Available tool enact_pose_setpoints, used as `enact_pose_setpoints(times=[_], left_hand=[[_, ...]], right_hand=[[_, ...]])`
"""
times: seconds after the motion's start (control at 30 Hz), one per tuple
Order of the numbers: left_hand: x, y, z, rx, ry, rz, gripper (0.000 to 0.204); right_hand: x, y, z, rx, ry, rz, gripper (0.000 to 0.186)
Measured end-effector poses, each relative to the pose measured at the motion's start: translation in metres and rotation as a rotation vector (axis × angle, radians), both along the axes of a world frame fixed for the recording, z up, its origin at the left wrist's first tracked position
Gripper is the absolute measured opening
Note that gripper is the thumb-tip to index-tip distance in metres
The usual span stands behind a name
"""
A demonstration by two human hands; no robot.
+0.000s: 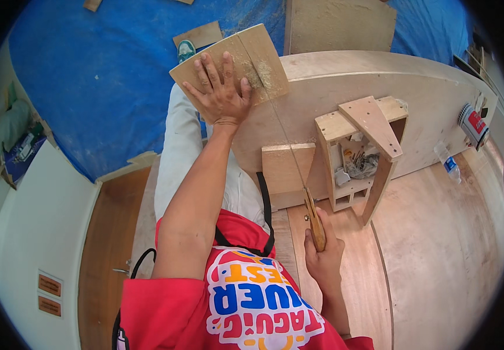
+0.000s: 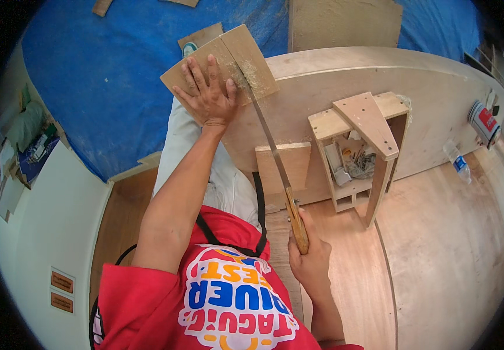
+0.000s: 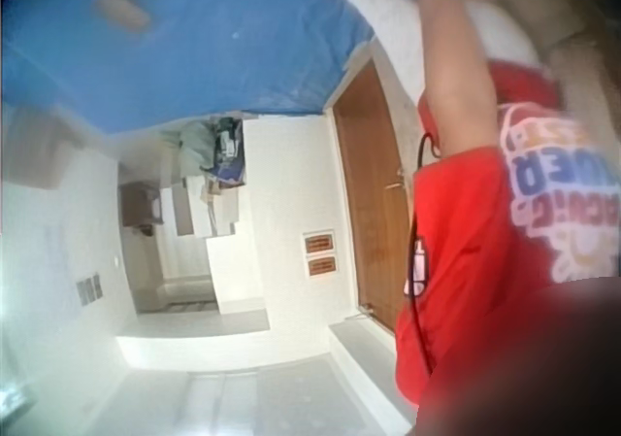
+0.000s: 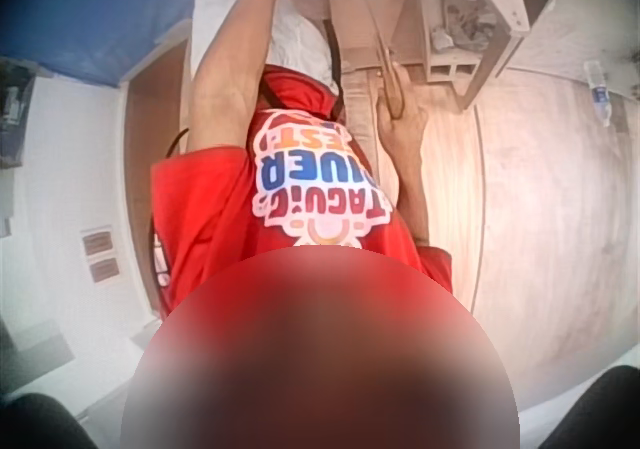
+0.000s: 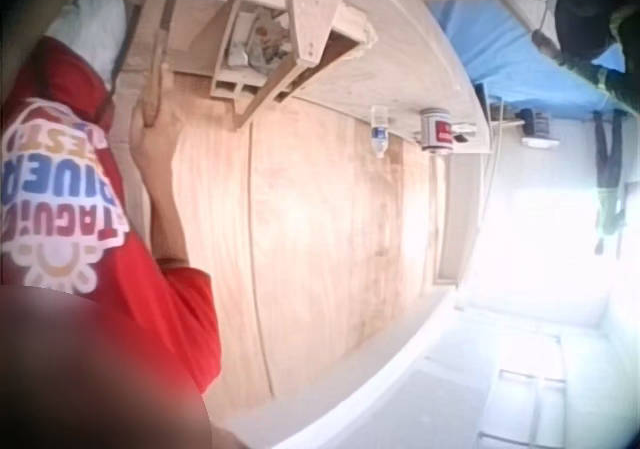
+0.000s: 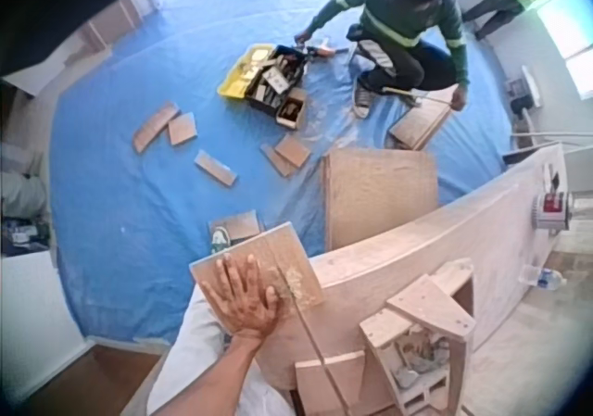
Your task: The person uses a hand saw to cut small rectangular wood pieces. They hold the wood with one hand and saw with the other, then place the cut pieces on the floor. The person later sits on the floor and arranges the cut wood pieces.
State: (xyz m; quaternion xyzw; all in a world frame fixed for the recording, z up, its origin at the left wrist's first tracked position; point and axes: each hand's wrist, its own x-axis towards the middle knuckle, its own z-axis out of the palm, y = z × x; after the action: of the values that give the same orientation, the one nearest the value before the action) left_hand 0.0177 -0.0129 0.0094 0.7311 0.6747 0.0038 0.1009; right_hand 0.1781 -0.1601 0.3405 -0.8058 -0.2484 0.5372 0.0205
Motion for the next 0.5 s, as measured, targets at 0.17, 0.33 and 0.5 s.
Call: enact_pose_setpoints(times=[0.17, 0.33, 0.5], left_hand=[[-0.002, -0.002, 0.0, -0.033, 0.028, -0.011, 0.074], [0.001, 0.0, 0.003, -0.004, 0.023, 0.0, 0.073], [0.001, 0.001, 0.005, -0.007, 0.007, 0.002, 0.072]], right_hand=[[-0.02, 0.095, -0.129, 0.264, -0.009, 0.149, 0.056], [-0.015, 0.086, -0.14, 0.306, 0.01, 0.184, 0.057], [-0.002, 0.002, -0.022, 0.235, -0.014, 0.106, 0.061]])
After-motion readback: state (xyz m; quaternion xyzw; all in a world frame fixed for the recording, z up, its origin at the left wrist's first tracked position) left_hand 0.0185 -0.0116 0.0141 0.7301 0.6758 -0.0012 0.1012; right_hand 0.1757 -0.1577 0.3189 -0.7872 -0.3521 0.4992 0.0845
